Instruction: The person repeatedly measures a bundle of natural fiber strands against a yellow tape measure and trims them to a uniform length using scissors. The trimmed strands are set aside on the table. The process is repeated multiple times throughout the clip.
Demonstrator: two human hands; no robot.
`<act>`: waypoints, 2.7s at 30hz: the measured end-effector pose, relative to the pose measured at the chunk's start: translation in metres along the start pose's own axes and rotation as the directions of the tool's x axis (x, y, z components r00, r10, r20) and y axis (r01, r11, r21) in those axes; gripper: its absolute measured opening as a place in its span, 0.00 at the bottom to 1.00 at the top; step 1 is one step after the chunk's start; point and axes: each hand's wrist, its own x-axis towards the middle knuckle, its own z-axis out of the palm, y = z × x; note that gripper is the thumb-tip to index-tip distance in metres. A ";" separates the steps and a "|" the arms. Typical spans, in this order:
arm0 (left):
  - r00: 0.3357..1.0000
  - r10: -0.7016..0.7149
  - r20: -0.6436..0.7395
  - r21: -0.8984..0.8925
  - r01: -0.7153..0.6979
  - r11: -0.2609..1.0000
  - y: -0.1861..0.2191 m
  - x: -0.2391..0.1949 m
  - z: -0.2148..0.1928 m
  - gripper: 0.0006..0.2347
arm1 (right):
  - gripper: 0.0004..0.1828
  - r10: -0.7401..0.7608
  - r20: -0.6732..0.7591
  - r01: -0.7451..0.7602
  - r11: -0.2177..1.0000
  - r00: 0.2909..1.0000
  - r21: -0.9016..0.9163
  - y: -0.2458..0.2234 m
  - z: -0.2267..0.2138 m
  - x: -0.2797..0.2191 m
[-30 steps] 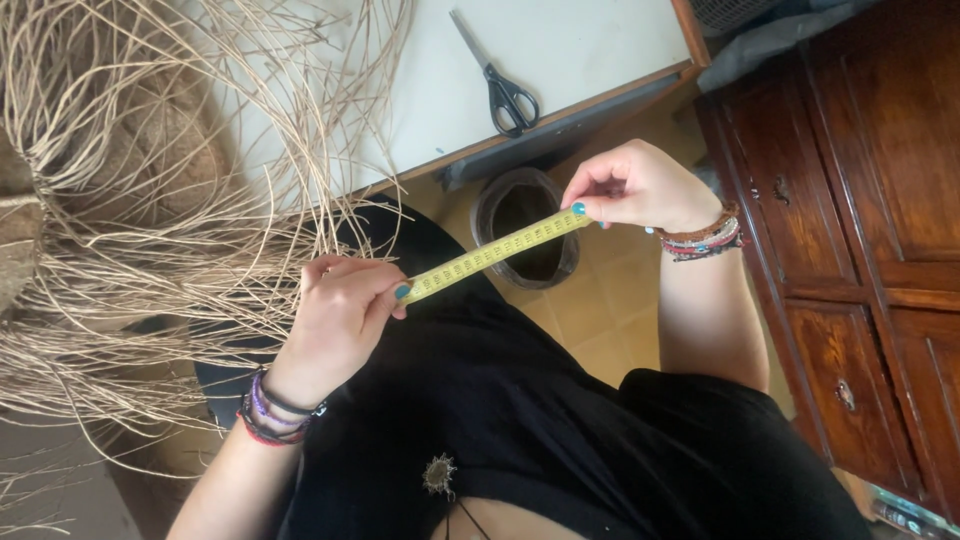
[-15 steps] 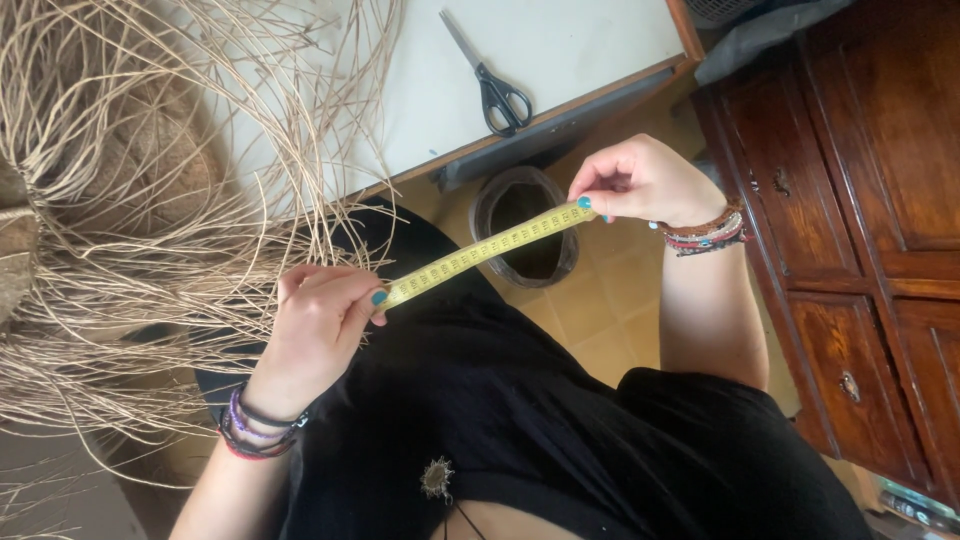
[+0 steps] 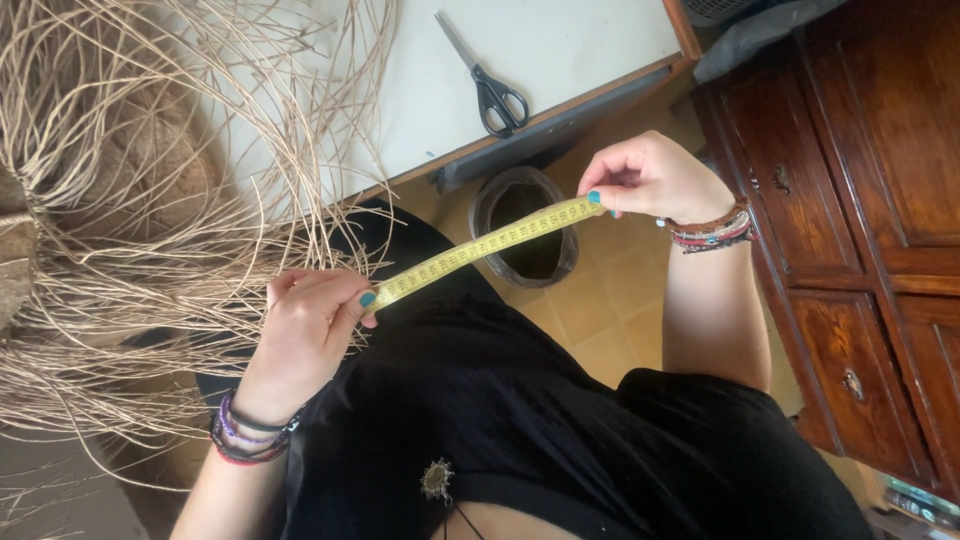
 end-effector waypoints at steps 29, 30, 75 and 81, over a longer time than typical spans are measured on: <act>0.998 -0.046 0.051 -0.021 0.047 0.999 0.009 0.004 -0.004 0.07 | 0.07 -0.083 -0.124 0.071 0.993 0.989 -0.092 0.021 0.009 0.005; 0.995 -0.055 0.080 -0.031 0.058 0.998 0.011 0.005 -0.006 0.07 | 0.07 -0.093 -0.138 0.080 0.992 0.986 -0.098 0.021 0.010 0.005; 0.967 -0.255 -0.019 -0.695 0.171 0.699 0.035 0.033 -0.009 0.13 | 0.42 -0.109 -0.409 -0.347 0.364 0.906 -0.864 0.074 0.070 0.128; 0.947 -0.302 -0.111 -0.714 0.135 0.687 0.023 0.024 -0.011 0.12 | 0.14 -0.108 -0.362 0.015 0.968 0.926 -0.252 -0.001 0.070 0.072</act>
